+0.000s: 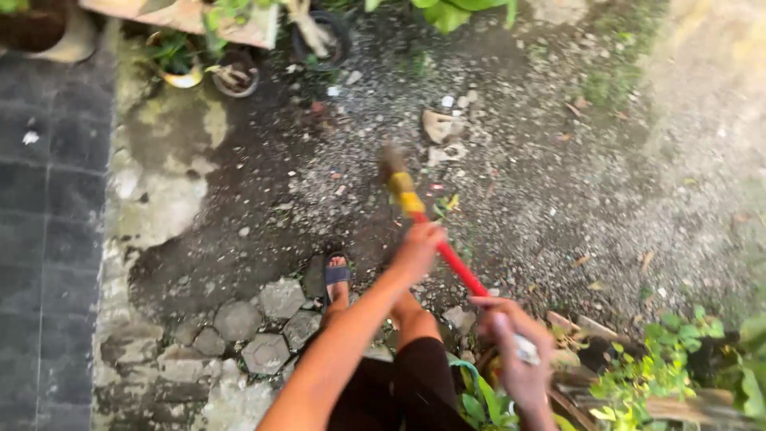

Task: Sweep dry leaves and debris from a paved outdoor area using a broom.

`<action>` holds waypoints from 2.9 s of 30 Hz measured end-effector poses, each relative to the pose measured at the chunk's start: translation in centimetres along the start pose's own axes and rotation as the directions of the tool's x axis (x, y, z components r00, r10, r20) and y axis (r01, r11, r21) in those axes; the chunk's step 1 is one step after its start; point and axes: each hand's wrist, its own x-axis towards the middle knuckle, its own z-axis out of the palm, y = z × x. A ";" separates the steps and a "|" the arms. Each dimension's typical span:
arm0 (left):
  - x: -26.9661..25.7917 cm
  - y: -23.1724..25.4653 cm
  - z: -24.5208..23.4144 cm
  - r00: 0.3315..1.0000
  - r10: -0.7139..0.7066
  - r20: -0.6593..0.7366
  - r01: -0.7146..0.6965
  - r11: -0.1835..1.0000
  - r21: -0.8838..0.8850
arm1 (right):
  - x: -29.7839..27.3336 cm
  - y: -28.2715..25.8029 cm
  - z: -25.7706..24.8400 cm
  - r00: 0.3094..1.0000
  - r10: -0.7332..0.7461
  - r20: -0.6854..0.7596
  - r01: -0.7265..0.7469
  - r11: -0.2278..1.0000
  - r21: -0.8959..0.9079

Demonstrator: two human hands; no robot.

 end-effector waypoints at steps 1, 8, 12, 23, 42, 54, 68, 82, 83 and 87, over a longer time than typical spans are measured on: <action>-0.9 -0.7 -0.7 1.000 0.008 0.024 -0.008 1.000 0.004 | 0.1 0.3 0.1 1.000 0.008 -0.024 -0.008 1.000 0.001; -3.4 -0.9 -2.9 0.984 0.173 -0.043 -0.131 0.865 0.484 | 3.5 3.9 -1.6 0.982 -0.139 0.128 0.110 0.972 0.210; -0.5 -1.3 3.9 0.996 0.087 0.017 -0.085 0.890 0.448 | 5.6 7.1 -6.1 0.977 -0.204 0.060 0.175 0.930 0.324; 9.6 3.6 13.7 0.930 0.045 0.365 -0.241 0.823 0.514 | 10.7 22.8 -24.1 0.826 -0.041 -0.563 0.202 0.953 0.227; 23.5 -5.6 5.9 0.901 -0.326 0.287 0.054 0.739 0.671 | 21.9 19.6 -23.7 0.806 -0.139 -0.575 0.469 0.743 0.478; 27.4 -7.7 -0.6 0.798 -0.441 0.411 0.062 0.738 0.672 | 30.4 8.5 -24.2 0.689 -0.365 -0.626 0.318 0.929 -0.192; 33.4 -14.3 -5.2 0.824 -0.518 0.230 0.221 0.667 0.711 | 34.5 10.5 -21.1 0.746 -0.019 -0.666 0.149 0.979 0.138; 36.0 -8.4 3.9 0.818 -0.375 0.435 0.025 0.780 0.626 | 27.0 19.9 -21.6 0.839 0.050 -0.542 0.182 0.913 0.365; 35.1 -4.7 5.1 0.821 -0.283 0.496 -0.027 0.848 0.530 | 24.9 22.2 -21.7 0.808 0.147 -0.571 0.254 0.787 0.562; 31.8 9.6 9.3 0.812 0.042 0.582 -0.210 0.951 0.225 | 23.1 18.2 -25.6 0.925 0.160 -0.344 -0.255 0.933 -0.253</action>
